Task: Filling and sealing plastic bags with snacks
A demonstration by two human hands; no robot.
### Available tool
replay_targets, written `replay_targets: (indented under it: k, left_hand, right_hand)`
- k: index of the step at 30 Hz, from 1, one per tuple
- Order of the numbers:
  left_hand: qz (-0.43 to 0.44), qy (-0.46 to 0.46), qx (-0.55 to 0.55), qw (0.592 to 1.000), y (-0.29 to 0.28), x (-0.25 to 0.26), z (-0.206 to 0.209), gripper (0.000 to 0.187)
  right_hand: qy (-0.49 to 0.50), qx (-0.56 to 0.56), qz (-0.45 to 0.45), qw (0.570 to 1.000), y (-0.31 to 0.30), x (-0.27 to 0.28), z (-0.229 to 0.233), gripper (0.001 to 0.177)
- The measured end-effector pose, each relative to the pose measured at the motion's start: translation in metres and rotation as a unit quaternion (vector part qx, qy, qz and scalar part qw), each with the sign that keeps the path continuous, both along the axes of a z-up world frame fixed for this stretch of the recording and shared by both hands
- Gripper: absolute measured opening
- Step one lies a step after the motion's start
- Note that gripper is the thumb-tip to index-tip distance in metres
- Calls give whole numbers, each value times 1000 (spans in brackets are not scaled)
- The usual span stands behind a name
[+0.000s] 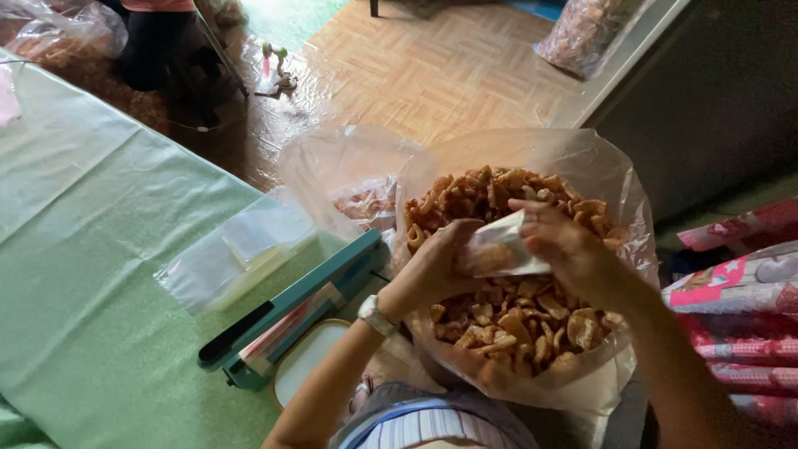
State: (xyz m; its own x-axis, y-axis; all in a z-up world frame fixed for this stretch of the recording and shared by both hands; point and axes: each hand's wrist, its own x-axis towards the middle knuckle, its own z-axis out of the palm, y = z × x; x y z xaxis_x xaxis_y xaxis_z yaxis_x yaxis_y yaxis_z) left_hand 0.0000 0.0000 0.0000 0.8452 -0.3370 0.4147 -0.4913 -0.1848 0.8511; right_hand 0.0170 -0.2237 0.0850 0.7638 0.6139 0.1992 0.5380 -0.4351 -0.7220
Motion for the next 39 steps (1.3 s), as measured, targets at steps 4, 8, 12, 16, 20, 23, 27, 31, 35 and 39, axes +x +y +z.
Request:
replay_targets:
  k: [4, 8, 12, 16, 20, 23, 27, 31, 35, 39]
  left_hand:
    - [-185, 230, -210, 932, 10, -8, 4, 76]
    - [-258, 242, -312, 882, 4, -9, 17, 71]
    - [-296, 280, -356, 841, 3, -9, -36, 71]
    - [-268, 325, -434, 797, -10, -12, -24, 60]
    - [-232, 286, -441, 819, -26, -14, -7, 54]
    - [-205, 211, -410, 863, -30, -17, 7, 34]
    - [-165, 107, -404, 893, -30, -24, 34, 27]
    - [-74, 106, -405, 905, -43, -47, 60, 76]
    - [13, 125, -352, 928, -48, -56, 69, 96]
    - [-1, 128, -440, 889, -52, -58, 56, 105]
  right_hand:
    - [-8, -88, 70, 994, -1, 0, 50, 41]
    - [-120, -62, -34, 990, 10, -2, 45, 10]
    - [57, 201, -52, 977, -4, 1, 19, 84]
    - [56, -50, -31, 997, 8, -23, 18, 147]
    - [111, -25, 8, 993, 23, -33, 17, 128]
    - [22, 9, -25, 999, 11, -34, -7, 126]
    - [-31, 60, -60, 996, 19, -35, -39, 121]
    - [-48, 67, -35, 996, 30, -45, -35, 107]
    - [82, 114, 19, 990, 26, -57, -26, 118]
    - [251, 382, -49, 888, 58, -78, -20, 104]
